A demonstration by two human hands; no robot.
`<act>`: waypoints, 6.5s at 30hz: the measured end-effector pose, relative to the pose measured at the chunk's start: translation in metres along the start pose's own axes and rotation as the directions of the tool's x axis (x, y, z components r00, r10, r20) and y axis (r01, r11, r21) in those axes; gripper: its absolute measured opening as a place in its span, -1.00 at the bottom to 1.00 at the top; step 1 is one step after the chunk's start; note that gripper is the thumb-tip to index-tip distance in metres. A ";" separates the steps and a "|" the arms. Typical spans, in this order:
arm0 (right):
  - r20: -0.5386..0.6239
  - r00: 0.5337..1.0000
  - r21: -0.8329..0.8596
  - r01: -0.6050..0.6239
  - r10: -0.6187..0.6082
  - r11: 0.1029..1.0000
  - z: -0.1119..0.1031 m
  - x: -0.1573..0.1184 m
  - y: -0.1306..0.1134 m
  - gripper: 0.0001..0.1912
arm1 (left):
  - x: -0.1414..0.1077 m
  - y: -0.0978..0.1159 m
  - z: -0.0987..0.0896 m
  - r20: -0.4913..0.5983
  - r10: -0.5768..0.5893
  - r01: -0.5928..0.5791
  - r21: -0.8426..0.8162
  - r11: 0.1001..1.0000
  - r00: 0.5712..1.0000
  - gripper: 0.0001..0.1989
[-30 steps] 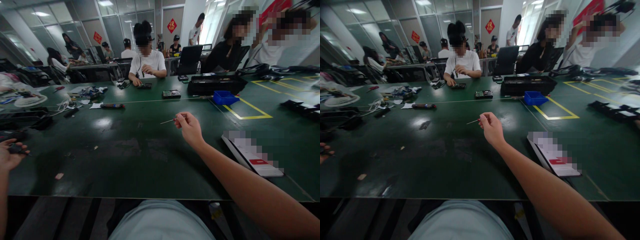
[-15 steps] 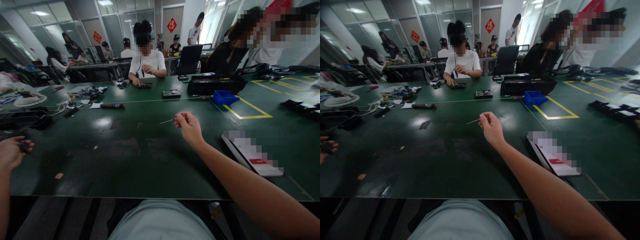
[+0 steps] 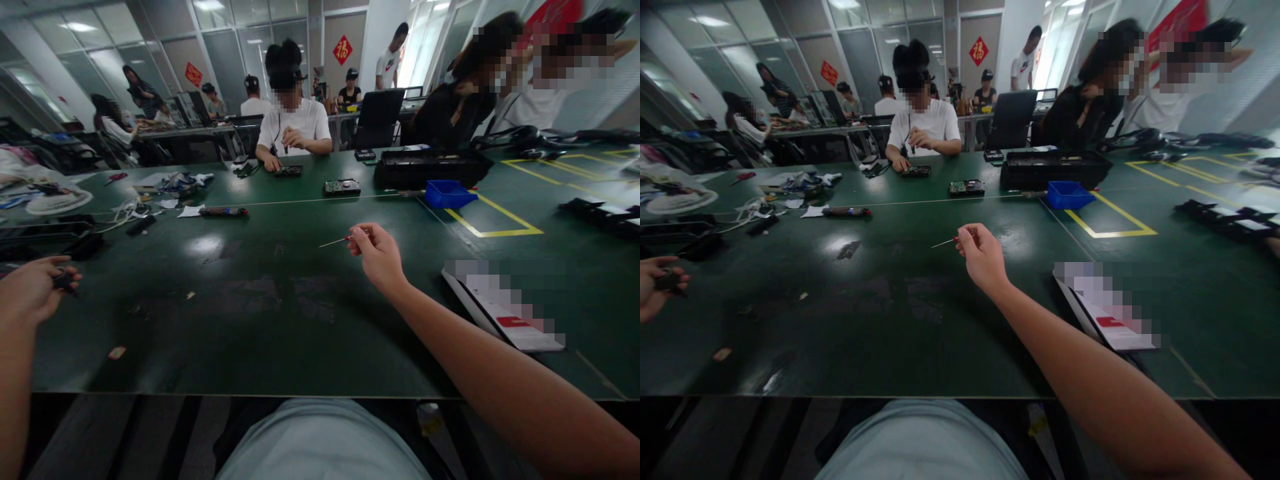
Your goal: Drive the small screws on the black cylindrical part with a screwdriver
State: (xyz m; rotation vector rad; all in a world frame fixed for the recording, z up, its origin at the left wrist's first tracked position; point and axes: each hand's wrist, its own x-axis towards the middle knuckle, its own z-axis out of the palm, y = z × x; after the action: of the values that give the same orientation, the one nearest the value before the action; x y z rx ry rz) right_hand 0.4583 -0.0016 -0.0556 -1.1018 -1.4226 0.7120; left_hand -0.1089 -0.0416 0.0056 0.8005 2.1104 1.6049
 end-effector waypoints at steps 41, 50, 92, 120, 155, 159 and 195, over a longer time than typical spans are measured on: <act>-0.145 0.989 0.059 0.051 -0.042 0.997 0.000 0.000 -0.005 -0.86 | -0.278 0.017 0.271 0.859 0.310 -0.546 -0.044 0.837 0.407 -0.29; -0.063 0.995 0.054 0.078 -0.074 0.995 0.003 -0.006 -0.009 -0.88 | -0.251 -0.001 0.271 0.792 0.533 -0.711 -0.189 0.678 0.298 -0.66; 0.079 0.987 -0.223 0.151 -0.136 0.963 0.004 -0.013 -0.009 -0.73 | -0.246 -0.001 0.271 0.764 0.550 -0.692 -0.197 0.695 0.336 -0.59; 0.127 0.912 0.472 -0.401 0.389 0.785 0.009 0.007 0.021 -0.72 | -0.246 0.003 0.270 0.795 0.531 -0.706 -0.194 0.681 0.294 -0.58; 0.094 0.995 -0.163 -0.011 0.026 0.987 0.002 -0.003 -0.008 -0.68 | -0.240 -0.002 0.270 0.745 0.583 -0.762 -0.160 0.628 0.324 -0.58; 0.099 0.994 -0.206 -0.016 0.038 0.978 0.002 -0.002 -0.005 -0.72 | -0.239 -0.005 0.271 0.736 0.594 -0.756 -0.176 0.631 0.324 -0.58; 0.078 0.996 -0.072 0.051 -0.046 0.996 0.010 -0.012 -0.010 -0.81 | -0.242 -0.001 0.269 0.768 0.566 -0.771 -0.153 0.618 0.301 -0.58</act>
State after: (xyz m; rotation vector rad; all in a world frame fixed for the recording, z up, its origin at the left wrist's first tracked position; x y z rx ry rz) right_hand 0.4457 -0.0151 -0.0529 -1.1034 -1.5462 0.6774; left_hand 0.2389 0.0060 -0.0826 2.2547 1.3266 0.9039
